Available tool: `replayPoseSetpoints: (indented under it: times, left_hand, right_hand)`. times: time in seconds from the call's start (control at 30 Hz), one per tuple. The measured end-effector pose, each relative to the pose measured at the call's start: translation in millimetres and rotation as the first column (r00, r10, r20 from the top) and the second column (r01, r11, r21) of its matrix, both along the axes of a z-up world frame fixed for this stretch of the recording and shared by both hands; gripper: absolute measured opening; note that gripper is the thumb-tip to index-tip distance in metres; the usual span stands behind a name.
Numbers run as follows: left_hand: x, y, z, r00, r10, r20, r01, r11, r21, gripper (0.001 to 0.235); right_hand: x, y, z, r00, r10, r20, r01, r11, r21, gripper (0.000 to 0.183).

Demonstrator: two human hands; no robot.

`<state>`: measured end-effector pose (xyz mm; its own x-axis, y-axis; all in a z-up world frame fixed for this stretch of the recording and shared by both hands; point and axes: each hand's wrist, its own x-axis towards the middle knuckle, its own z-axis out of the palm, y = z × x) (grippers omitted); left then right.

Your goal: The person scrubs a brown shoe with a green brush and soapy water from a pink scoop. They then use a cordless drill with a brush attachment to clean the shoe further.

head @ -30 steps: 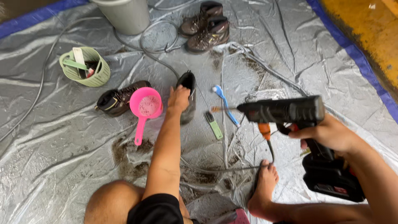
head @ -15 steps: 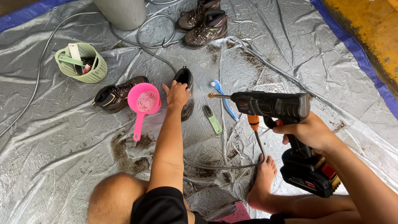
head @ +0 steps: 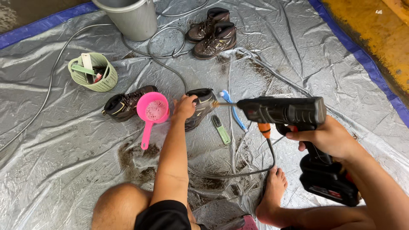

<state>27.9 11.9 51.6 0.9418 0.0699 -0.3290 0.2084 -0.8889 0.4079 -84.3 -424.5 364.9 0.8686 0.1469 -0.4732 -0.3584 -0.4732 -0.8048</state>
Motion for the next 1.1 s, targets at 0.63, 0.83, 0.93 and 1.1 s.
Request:
replayPoseSetpoints:
  times: [0.63, 0.83, 0.93, 1.1]
  left_hand:
    - [-9.6, -7.4, 9.5, 0.994, 0.051, -0.094, -0.049, 0.999, 0.017, 0.047]
    - [-3.1, -2.3, -7.0, 0.997, -0.066, 0.037, 0.062, 0.992, 0.109, 0.047]
    - [0.4, -12.9, 0.7, 0.995, -0.098, 0.035, 0.091, 0.983, 0.162, 0.051]
    - [-15.6, -46.5, 35.0, 0.987, -0.125, -0.105, 0.147, 0.961, 0.235, 0.058]
  right_hand:
    - [-9.6, 20.1, -17.1, 0.99, -0.035, -0.134, 0.031, 0.999, -0.03, 0.019]
    - [-16.3, 27.8, -38.8, 0.987, -0.015, -0.158, 0.007, 0.999, -0.053, 0.019]
    - [-11.1, 30.4, -24.7, 0.989, -0.031, -0.147, 0.018, 0.996, -0.088, 0.02]
    - [9.9, 1.4, -36.3, 0.994, -0.086, -0.07, 0.079, 0.992, -0.093, 0.016]
